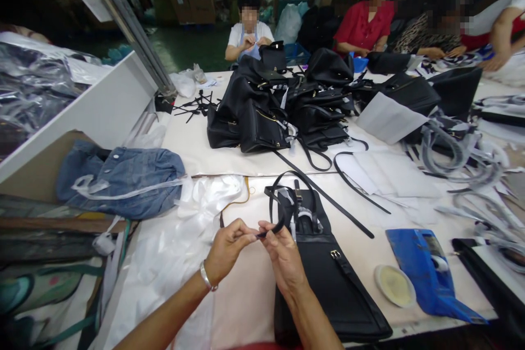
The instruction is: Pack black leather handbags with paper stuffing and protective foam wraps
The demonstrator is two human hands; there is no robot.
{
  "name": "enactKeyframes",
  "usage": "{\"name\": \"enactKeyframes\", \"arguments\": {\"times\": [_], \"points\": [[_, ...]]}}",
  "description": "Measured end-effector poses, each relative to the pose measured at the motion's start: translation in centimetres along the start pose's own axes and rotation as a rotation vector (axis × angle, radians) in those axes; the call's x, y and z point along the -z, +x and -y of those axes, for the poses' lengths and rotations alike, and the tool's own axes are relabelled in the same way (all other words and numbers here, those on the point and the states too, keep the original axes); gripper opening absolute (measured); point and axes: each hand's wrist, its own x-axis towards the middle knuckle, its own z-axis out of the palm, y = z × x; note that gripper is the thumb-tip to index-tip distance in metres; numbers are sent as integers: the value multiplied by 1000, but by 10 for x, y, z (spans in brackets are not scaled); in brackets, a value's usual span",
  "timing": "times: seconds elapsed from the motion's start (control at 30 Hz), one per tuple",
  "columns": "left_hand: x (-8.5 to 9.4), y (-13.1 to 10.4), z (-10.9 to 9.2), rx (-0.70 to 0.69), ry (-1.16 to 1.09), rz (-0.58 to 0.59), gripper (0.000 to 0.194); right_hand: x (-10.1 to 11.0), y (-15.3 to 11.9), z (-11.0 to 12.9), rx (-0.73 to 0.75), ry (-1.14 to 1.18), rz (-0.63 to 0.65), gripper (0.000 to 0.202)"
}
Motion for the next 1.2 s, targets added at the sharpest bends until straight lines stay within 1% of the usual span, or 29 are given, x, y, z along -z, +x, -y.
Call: {"name": "enactKeyframes", "arguments": {"times": [0.1,0.2,0.27,0.33,0.4,0.43,0.5,0.57,0.63,0.67,0.73,0.8,0.87,0.97,1.0,1.03,1.07,1.13,1.2], "points": [[-15,9,-5,-26,-32,69,7,5,-5,0,10,-20,30,25],[-23,14,2,-5,-106,113,4,12,-5,2,-48,-23,86,30],[-26,18,10,22,-139,102,6,18,-1,2,-81,-34,70,35],[-27,24,18,60,-214,71,9,22,7,0,-89,-62,27,35],[-27,31,26,94,-305,20,12,23,15,-7,-90,-103,-11,29],[-27,35,30,93,-321,-17,12,22,18,-11,-91,-133,-30,26],[-26,42,36,52,-268,-107,13,20,24,-19,-90,-214,-53,26],[-25,47,43,9,-176,-192,13,18,28,-25,-73,-339,-29,28],[-20,50,51,20,-129,-251,13,17,34,-31,-40,-491,35,30],[-15,51,55,37,-113,-266,14,18,39,-34,-25,-562,65,30],[3,46,64,37,-52,-289,13,20,54,-40,-25,-665,97,28],[35,32,75,0,74,-340,13,24,76,-47,-74,-697,102,32],[78,8,88,-7,273,-441,16,28,102,-54,-131,-711,74,35],[143,-37,111,131,751,-572,21,34,140,-64,-166,-761,-53,32],[162,-51,118,201,935,-572,27,35,150,-68,-167,-773,-97,30],[177,-64,125,295,1095,-517,32,35,159,-72,-167,-780,-133,28],[188,-74,131,368,1196,-455,33,35,165,-75,-165,-781,-160,26],[202,-88,141,457,1287,-359,28,34,172,-81,-158,-776,-186,23],[209,-95,147,476,1291,-332,16,34,171,-85,-137,-778,-195,23]]}}
